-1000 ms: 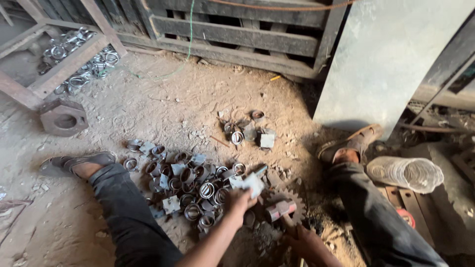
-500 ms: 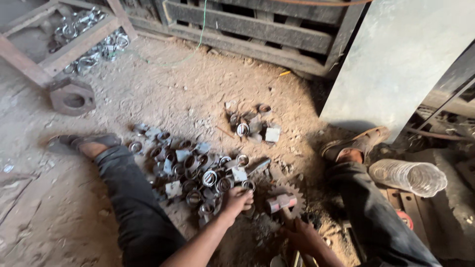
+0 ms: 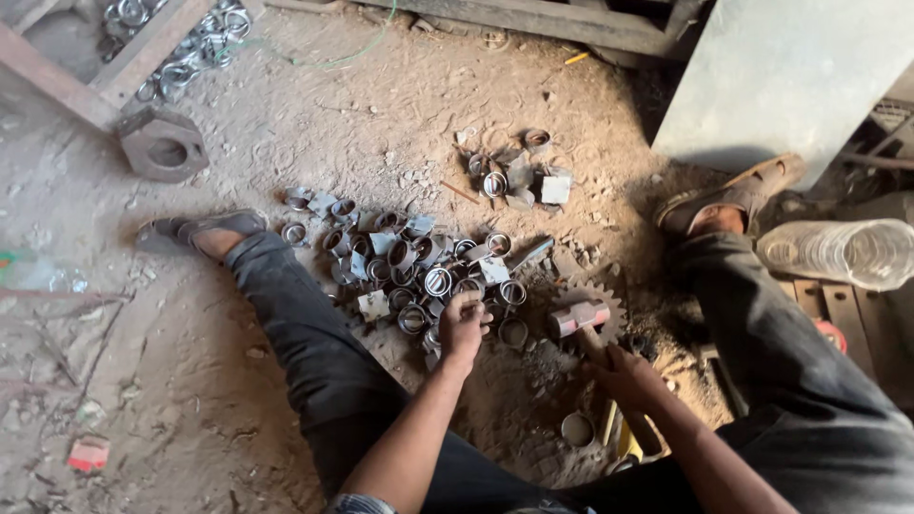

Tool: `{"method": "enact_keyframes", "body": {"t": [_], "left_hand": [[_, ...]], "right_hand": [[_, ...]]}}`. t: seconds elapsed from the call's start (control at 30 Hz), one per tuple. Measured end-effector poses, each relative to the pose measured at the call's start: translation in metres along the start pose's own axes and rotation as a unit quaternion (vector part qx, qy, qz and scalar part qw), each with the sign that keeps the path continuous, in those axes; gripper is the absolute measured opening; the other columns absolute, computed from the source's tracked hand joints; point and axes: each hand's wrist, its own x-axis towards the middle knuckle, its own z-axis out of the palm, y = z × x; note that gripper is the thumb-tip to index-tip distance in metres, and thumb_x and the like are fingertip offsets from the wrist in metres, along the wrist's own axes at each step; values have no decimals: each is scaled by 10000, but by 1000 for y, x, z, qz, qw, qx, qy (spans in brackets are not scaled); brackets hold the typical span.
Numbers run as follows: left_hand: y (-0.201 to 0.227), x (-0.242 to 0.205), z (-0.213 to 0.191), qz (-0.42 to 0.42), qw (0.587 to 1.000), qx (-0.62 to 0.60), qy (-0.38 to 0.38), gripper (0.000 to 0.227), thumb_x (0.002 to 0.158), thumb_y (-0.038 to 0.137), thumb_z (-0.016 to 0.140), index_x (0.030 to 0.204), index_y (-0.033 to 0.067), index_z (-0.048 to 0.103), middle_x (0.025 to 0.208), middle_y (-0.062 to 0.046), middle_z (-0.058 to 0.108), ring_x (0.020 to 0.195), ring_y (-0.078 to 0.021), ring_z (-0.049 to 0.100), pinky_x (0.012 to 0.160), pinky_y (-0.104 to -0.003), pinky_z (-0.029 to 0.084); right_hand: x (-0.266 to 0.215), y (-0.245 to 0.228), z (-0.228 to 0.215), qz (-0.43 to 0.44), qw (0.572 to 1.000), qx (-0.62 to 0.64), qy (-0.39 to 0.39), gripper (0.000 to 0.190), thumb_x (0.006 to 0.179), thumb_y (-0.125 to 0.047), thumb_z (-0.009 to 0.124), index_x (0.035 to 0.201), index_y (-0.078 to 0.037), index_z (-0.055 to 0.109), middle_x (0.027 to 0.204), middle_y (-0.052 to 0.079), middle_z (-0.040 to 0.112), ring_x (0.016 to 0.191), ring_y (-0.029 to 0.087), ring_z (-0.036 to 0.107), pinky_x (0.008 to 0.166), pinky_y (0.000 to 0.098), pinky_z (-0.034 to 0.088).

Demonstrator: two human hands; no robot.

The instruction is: The person sits on the floor and repeatedly strikes small metal pieces with a hammer, shaping them against a gear-like metal object. The person picks up pieces from a pile, hammers them, and places them back down.

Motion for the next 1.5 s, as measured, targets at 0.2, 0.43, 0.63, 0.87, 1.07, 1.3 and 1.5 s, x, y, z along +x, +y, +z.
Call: {"method": "enact_keyframes", "body": {"t": [0.2, 0.43, 0.63, 0.87, 1.07, 1.3, 1.5], "left_hand": [[-6, -1, -16, -42, 999, -1, -28, 155, 1043, 172, 652, 1080, 46, 734, 793, -11, 694, 711, -98, 669, 597, -221, 537], [-23, 7, -12, -15, 999, -35, -19, 165, 943, 38, 633, 1079, 53, 724, 912, 10, 748, 737, -95, 702, 603, -225, 552], [-25, 13, -16, 4, 999, -20, -31, 184, 920, 12, 694, 1096, 42, 738, 964, -68, 783, 762, -119, 724, 611, -230, 569], [-6, 51, -44, 72, 989, 88, 96, 98, 922, 81, 719, 1008, 113, 753, 886, -47, 771, 727, -126, 731, 637, -248, 590], [54, 93, -70, 56, 897, 388, 204, 124, 926, 186, 683, 992, 240, 774, 860, -15, 759, 787, -209, 731, 707, -376, 588], [80, 120, -78, 125, 767, 601, 188, 279, 779, 290, 774, 1030, 180, 722, 1101, -89, 717, 1033, -310, 685, 848, -469, 549], [89, 130, -86, 32, 774, 616, 144, 178, 908, 224, 689, 1038, 144, 779, 1143, -130, 751, 1084, -334, 718, 911, -449, 583]], "right_hand": [[-8, -13, -7, 0, 1000, 7, -7, 554, 912, -546, 640, 1221, -88, 595, 1069, 146, 740, 942, 290, 741, 817, 446, 600], [-11, -18, -10, -1, 1000, -13, 3, 562, 897, -556, 658, 1188, -76, 626, 1021, 158, 753, 928, 299, 744, 830, 446, 578], [-4, -12, -7, 0, 1000, 3, 8, 624, 861, -576, 692, 1201, -58, 616, 1045, 173, 740, 977, 319, 733, 845, 458, 578], [1, -10, -4, -34, 999, -26, 12, 672, 875, -598, 674, 1212, -20, 615, 1095, 203, 729, 1024, 354, 715, 861, 462, 571], [-9, -23, -15, -13, 1000, -22, -14, 708, 874, -615, 657, 1206, 8, 606, 1079, 208, 737, 1012, 344, 730, 866, 452, 578], [-10, -26, -18, 6, 999, -24, -25, 662, 877, -621, 635, 1213, -51, 613, 1109, 189, 735, 1040, 346, 723, 897, 473, 562], [2, -11, -8, -15, 998, -59, 4, 687, 866, -628, 665, 1194, -28, 611, 1131, 216, 716, 1080, 392, 687, 916, 484, 539]]}}
